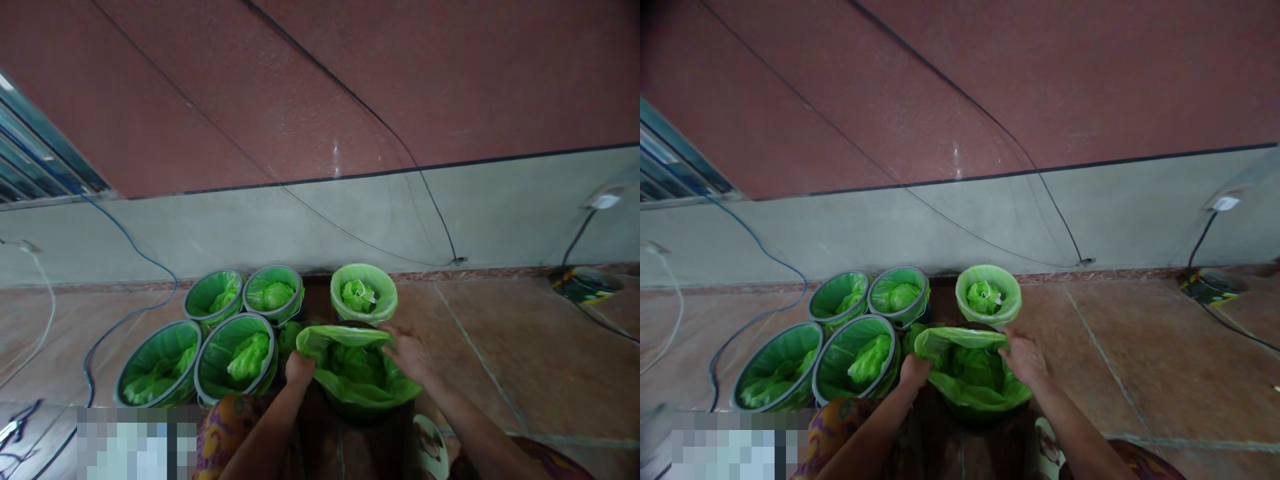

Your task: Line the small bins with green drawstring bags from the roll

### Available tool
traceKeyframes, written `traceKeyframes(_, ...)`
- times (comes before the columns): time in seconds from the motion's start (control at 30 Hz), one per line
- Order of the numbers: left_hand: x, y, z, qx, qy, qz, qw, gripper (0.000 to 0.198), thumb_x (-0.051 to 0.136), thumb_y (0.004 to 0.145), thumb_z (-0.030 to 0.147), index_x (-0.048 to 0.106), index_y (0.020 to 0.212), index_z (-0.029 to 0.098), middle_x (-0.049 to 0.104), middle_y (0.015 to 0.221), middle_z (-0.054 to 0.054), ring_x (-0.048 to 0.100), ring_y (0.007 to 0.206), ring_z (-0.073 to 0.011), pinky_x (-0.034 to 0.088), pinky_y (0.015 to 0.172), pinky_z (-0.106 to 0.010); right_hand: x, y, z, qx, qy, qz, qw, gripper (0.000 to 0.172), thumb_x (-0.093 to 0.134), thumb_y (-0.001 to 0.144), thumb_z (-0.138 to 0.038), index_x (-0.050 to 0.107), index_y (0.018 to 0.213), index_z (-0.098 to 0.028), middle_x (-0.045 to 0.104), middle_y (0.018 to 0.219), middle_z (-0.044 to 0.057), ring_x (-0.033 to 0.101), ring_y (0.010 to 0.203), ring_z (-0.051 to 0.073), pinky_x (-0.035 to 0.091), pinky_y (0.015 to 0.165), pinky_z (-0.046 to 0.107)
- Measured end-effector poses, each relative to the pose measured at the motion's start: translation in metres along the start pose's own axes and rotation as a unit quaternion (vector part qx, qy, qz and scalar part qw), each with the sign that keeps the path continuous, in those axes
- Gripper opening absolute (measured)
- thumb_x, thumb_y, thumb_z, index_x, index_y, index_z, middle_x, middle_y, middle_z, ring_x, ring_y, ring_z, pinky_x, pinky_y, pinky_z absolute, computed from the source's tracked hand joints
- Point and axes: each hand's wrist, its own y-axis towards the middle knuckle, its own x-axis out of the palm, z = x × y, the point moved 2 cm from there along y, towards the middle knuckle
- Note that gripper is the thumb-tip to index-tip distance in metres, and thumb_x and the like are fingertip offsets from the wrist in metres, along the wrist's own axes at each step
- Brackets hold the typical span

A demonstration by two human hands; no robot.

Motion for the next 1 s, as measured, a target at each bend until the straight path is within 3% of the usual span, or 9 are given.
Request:
traceKeyframes(0.07, -0.001, -0.004, 0.007, 0.036, 0.091, 0.025, 0.995, 0.018, 0.055, 0.081, 0.020, 0.069, 0.092, 0.015, 0.073, 0.098, -0.015, 0.067, 0.100, -0.0271, 0.046, 0.075, -0.027, 0.006, -0.001, -0.002, 0.006, -0.072, -0.063, 0.995, 0.023, 0.061, 0.079, -0.019, 0.071, 0.100, -0.022, 0.073, 0.090, 0.009, 0.065, 0.091, 0.024, 0.042, 0.087, 0.032)
traceKeyframes(0.23, 0.001, -0.005, 0.027, 0.131, 0.126, 0.041, 0.982, 0.024, 0.046, 0.086, 0.017, 0.070, 0.087, 0.015, 0.073, 0.085, -0.009, 0.067, 0.082, -0.0177, 0.043, 0.067, -0.022, 0.005, 0.003, -0.007, -0.033, -0.087, -0.150, 0.984, 0.019, 0.047, 0.086, -0.024, 0.065, 0.078, -0.019, 0.065, 0.069, 0.003, 0.060, 0.068, 0.015, 0.038, 0.063, 0.025)
traceKeyframes(0.33, 0.004, -0.002, 0.031, 0.174, 0.060, 0.048, 0.982, 0.022, 0.046, 0.083, 0.014, 0.068, 0.078, 0.015, 0.069, 0.074, -0.005, 0.064, 0.072, -0.0154, 0.040, 0.062, -0.022, 0.002, 0.003, -0.007, -0.013, 0.043, -0.177, 0.983, 0.021, 0.050, 0.084, -0.032, 0.060, 0.070, -0.019, 0.056, 0.058, -0.002, 0.050, 0.054, 0.011, 0.034, 0.055, 0.023)
traceKeyframes(0.43, 0.002, 0.000, 0.036, 0.207, -0.055, 0.071, 0.974, 0.019, 0.047, 0.079, 0.015, 0.066, 0.073, 0.015, 0.064, 0.066, -0.002, 0.058, 0.063, -0.0135, 0.038, 0.058, -0.021, -0.009, -0.005, -0.014, 0.027, 0.209, -0.208, 0.955, 0.029, 0.059, 0.078, -0.045, 0.059, 0.070, -0.018, 0.055, 0.057, -0.004, 0.045, 0.051, 0.010, 0.034, 0.052, 0.023)
traceKeyframes(0.53, -0.008, 0.000, 0.047, 0.233, -0.208, 0.073, 0.947, 0.017, 0.050, 0.076, 0.022, 0.066, 0.077, 0.015, 0.059, 0.061, 0.002, 0.051, 0.056, -0.0115, 0.038, 0.054, -0.020, -0.035, -0.017, -0.029, 0.075, 0.344, -0.241, 0.904, 0.038, 0.068, 0.073, -0.054, 0.062, 0.078, -0.017, 0.061, 0.063, -0.002, 0.050, 0.053, 0.010, 0.038, 0.054, 0.024)
traceKeyframes(0.63, -0.022, 0.001, 0.065, 0.249, -0.320, 0.044, 0.913, 0.018, 0.054, 0.074, 0.029, 0.065, 0.077, 0.015, 0.058, 0.062, 0.003, 0.048, 0.054, -0.0100, 0.039, 0.053, -0.020, -0.067, -0.028, -0.042, 0.057, 0.386, -0.265, 0.882, 0.038, 0.070, 0.074, -0.052, 0.067, 0.082, -0.014, 0.067, 0.070, 0.001, 0.056, 0.059, 0.011, 0.044, 0.063, 0.025)
traceKeyframes(0.73, -0.032, 0.005, 0.080, 0.270, -0.336, 0.003, 0.902, 0.024, 0.061, 0.073, 0.034, 0.067, 0.084, 0.015, 0.061, 0.067, 0.002, 0.051, 0.059, -0.0105, 0.042, 0.057, -0.021, -0.081, -0.037, -0.039, 0.012, 0.353, -0.338, 0.873, 0.036, 0.070, 0.076, -0.048, 0.069, 0.083, -0.013, 0.070, 0.078, 0.004, 0.060, 0.070, 0.013, 0.047, 0.073, 0.027)
traceKeyframes(0.87, -0.022, 0.012, 0.072, 0.215, -0.248, -0.013, 0.944, 0.058, 0.074, 0.069, 0.035, 0.061, 0.120, 0.011, 0.061, 0.064, 0.003, 0.057, 0.064, -0.0124, 0.045, 0.065, -0.023, -0.065, -0.042, -0.013, -0.008, 0.228, -0.440, 0.868, 0.045, 0.074, 0.069, -0.048, 0.067, 0.098, -0.014, 0.068, 0.079, 0.002, 0.060, 0.072, 0.015, 0.045, 0.068, 0.025)
traceKeyframes(1.0, 0.009, 0.004, 0.041, 0.140, -0.099, -0.058, 0.983, 0.077, 0.074, 0.072, 0.035, 0.046, 0.136, 0.004, 0.065, 0.066, 0.001, 0.064, 0.069, -0.0166, 0.047, 0.067, -0.026, -0.040, -0.028, 0.011, -0.007, 0.085, -0.368, 0.926, 0.049, 0.070, 0.069, -0.055, 0.067, 0.096, -0.015, 0.067, 0.075, 0.001, 0.058, 0.068, 0.014, 0.042, 0.061, 0.024)
